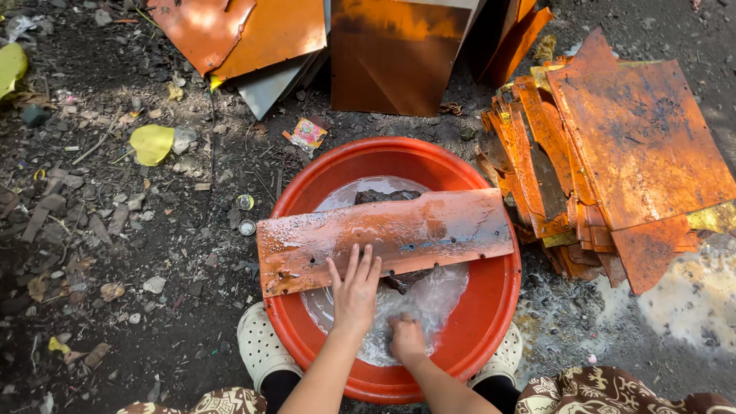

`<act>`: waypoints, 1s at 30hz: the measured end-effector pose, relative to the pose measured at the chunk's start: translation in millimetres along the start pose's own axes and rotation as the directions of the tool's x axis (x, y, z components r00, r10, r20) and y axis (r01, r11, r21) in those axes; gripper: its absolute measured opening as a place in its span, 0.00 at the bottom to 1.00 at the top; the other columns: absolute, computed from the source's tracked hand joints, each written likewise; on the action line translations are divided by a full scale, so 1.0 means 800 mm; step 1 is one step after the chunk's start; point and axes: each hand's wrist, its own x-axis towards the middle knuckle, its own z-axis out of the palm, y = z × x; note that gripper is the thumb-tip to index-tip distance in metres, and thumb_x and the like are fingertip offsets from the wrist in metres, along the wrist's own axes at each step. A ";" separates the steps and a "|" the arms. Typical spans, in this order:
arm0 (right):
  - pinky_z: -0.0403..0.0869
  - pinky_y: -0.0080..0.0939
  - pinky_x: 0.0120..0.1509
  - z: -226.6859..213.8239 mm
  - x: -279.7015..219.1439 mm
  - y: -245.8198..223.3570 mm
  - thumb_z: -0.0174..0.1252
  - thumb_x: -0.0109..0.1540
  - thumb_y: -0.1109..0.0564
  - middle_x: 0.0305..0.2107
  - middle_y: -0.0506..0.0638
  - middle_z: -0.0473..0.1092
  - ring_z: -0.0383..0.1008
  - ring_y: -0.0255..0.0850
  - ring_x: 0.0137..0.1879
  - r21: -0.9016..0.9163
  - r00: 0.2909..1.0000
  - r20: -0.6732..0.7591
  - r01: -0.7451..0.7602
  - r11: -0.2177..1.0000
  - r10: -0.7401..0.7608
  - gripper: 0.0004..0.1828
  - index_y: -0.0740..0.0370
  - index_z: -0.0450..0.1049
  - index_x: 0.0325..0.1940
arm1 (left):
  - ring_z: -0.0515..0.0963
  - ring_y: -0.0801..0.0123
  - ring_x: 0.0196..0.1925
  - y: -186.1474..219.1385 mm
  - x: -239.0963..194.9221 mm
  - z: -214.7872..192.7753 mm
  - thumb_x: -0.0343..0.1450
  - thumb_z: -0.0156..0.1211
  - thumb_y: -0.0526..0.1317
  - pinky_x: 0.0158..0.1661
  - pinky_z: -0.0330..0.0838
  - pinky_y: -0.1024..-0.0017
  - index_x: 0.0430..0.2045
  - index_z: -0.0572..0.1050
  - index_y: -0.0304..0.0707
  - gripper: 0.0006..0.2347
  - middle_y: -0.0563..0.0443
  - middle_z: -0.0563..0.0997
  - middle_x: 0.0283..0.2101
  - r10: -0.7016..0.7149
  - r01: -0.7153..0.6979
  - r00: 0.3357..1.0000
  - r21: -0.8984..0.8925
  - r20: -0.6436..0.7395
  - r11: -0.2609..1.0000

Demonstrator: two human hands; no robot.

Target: The person scrubs rusted metal sheets with a blue cloth in a red basin of water. They flip the sheets to clean both sides and handle multiple sheets one at a time, placing cleaned pieces aside.

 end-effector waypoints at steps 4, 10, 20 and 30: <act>0.74 0.49 0.61 -0.014 0.008 -0.018 0.56 0.55 0.70 0.47 0.60 0.77 0.77 0.56 0.56 0.392 0.961 0.054 0.231 0.891 -0.273 0.26 0.56 0.79 0.55 | 0.64 0.55 0.72 0.000 -0.042 0.013 0.67 0.58 0.32 0.68 0.46 0.35 0.48 0.79 0.37 0.15 0.48 0.73 0.64 -0.085 0.047 0.978 -0.194 -0.192 0.980; 0.75 0.38 0.54 -0.167 0.008 -0.074 0.56 0.64 0.71 0.41 0.47 0.73 0.73 0.34 0.48 0.908 0.869 0.217 -0.013 0.418 -0.445 0.12 0.63 0.71 0.50 | 0.75 0.55 0.63 -0.009 -0.051 -0.018 0.74 0.57 0.38 0.64 0.66 0.54 0.49 0.80 0.36 0.12 0.45 0.79 0.58 -0.372 0.151 0.858 -0.519 -0.354 0.841; 0.73 0.43 0.64 -0.308 0.059 -0.143 0.47 0.65 0.71 0.51 0.52 0.72 0.74 0.40 0.57 0.987 0.900 0.041 0.032 0.159 -0.434 0.16 0.60 0.65 0.55 | 0.78 0.77 0.42 -0.030 0.043 -0.059 0.72 0.61 0.40 0.45 0.72 0.73 0.50 0.74 0.42 0.13 0.57 0.80 0.46 -0.505 0.303 0.747 -0.898 0.432 -0.320; 0.76 0.45 0.59 -0.325 0.109 -0.093 0.48 0.65 0.67 0.51 0.52 0.72 0.74 0.40 0.53 0.944 0.980 0.038 0.028 0.327 -0.194 0.16 0.61 0.66 0.57 | 0.77 0.75 0.33 -0.081 0.078 -0.050 0.70 0.68 0.40 0.38 0.73 0.75 0.33 0.81 0.37 0.06 0.50 0.83 0.32 -0.589 0.343 0.794 -0.912 0.154 0.224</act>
